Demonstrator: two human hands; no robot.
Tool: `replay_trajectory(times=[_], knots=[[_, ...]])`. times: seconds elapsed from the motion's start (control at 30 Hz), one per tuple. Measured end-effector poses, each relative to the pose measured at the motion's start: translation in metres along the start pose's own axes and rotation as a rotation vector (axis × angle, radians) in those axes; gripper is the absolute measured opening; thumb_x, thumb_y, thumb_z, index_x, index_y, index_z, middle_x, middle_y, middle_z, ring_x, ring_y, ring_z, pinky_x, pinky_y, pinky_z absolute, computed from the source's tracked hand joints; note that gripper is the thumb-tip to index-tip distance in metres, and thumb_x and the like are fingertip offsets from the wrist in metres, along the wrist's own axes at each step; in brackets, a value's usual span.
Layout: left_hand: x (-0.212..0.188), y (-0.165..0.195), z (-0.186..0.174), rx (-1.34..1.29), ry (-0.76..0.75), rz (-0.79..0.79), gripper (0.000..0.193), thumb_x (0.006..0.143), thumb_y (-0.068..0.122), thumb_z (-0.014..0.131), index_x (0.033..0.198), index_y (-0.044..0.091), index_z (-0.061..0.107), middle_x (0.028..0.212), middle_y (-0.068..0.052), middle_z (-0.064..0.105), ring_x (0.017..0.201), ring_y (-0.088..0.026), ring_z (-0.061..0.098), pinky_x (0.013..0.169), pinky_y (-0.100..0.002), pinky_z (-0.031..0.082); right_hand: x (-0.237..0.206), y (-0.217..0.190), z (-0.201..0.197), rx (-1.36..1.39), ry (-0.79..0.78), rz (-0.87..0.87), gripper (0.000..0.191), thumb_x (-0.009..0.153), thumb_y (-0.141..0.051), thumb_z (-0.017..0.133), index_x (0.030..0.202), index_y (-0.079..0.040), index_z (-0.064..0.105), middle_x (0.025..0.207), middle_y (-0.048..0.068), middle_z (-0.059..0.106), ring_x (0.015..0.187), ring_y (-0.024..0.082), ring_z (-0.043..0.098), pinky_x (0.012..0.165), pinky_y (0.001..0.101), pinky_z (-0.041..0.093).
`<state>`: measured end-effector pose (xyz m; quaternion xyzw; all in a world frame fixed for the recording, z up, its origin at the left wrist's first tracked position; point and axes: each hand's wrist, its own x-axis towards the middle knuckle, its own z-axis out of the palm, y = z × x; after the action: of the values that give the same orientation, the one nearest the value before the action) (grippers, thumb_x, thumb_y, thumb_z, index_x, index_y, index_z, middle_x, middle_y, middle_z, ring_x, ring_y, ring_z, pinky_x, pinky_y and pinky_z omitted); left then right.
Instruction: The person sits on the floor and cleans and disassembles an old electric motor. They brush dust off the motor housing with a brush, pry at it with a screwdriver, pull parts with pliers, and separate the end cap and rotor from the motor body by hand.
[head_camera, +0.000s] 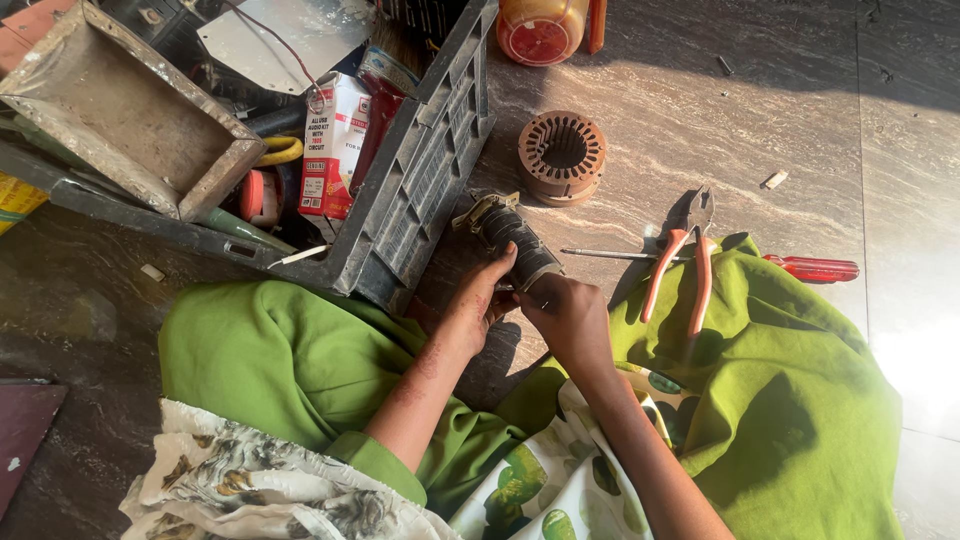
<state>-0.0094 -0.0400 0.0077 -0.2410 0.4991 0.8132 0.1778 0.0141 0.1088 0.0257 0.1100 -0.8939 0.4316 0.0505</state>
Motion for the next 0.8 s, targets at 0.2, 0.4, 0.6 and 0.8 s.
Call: replay_trajectory(times=[0.2,0.4,0.6,0.8], knots=[[-0.002,-0.002,-0.002,0.069,0.023,0.034,0.041,0.085,0.051,0.076,0.098,0.013,0.070,0.087,0.001,0.068,0.072,-0.011,0.065,0.066,-0.027,0.058,-0.006,-0.010,-0.005,-0.122,0.038,-0.061,0.015,0.078,-0.016,0.081,0.083,-0.005,0.072,0.079,0.008,0.074,0.069,0.027,0.073,0.061,0.0390,0.055],[-0.010,0.004,0.005,0.032,0.010,0.075,0.036,0.085,0.049,0.078,0.096,0.015,0.070,0.084,0.002,0.069,0.073,-0.010,0.066,0.064,-0.027,0.056,-0.006,-0.024,-0.013,-0.178,0.078,-0.158,0.017,0.079,-0.014,0.080,0.088,-0.006,0.067,0.082,0.008,0.070,0.069,0.029,0.071,0.060,0.0406,0.055],[-0.007,0.002,0.001,0.016,-0.005,0.095,0.039,0.084,0.051,0.078,0.095,0.013,0.073,0.083,0.001,0.071,0.073,-0.009,0.069,0.066,-0.026,0.059,-0.008,-0.019,-0.010,-0.151,0.052,-0.163,0.020,0.083,-0.010,0.077,0.095,-0.006,0.062,0.091,0.008,0.071,0.070,0.026,0.073,0.061,0.0394,0.055],[-0.003,0.001,0.000,0.078,0.096,0.048,0.046,0.082,0.056,0.078,0.094,0.012,0.070,0.079,0.000,0.070,0.067,-0.014,0.068,0.060,-0.027,0.053,-0.006,-0.014,-0.010,-0.101,0.048,-0.099,0.030,0.078,-0.021,0.083,0.094,-0.004,0.064,0.079,0.011,0.070,0.061,0.027,0.071,0.055,0.0395,0.053]])
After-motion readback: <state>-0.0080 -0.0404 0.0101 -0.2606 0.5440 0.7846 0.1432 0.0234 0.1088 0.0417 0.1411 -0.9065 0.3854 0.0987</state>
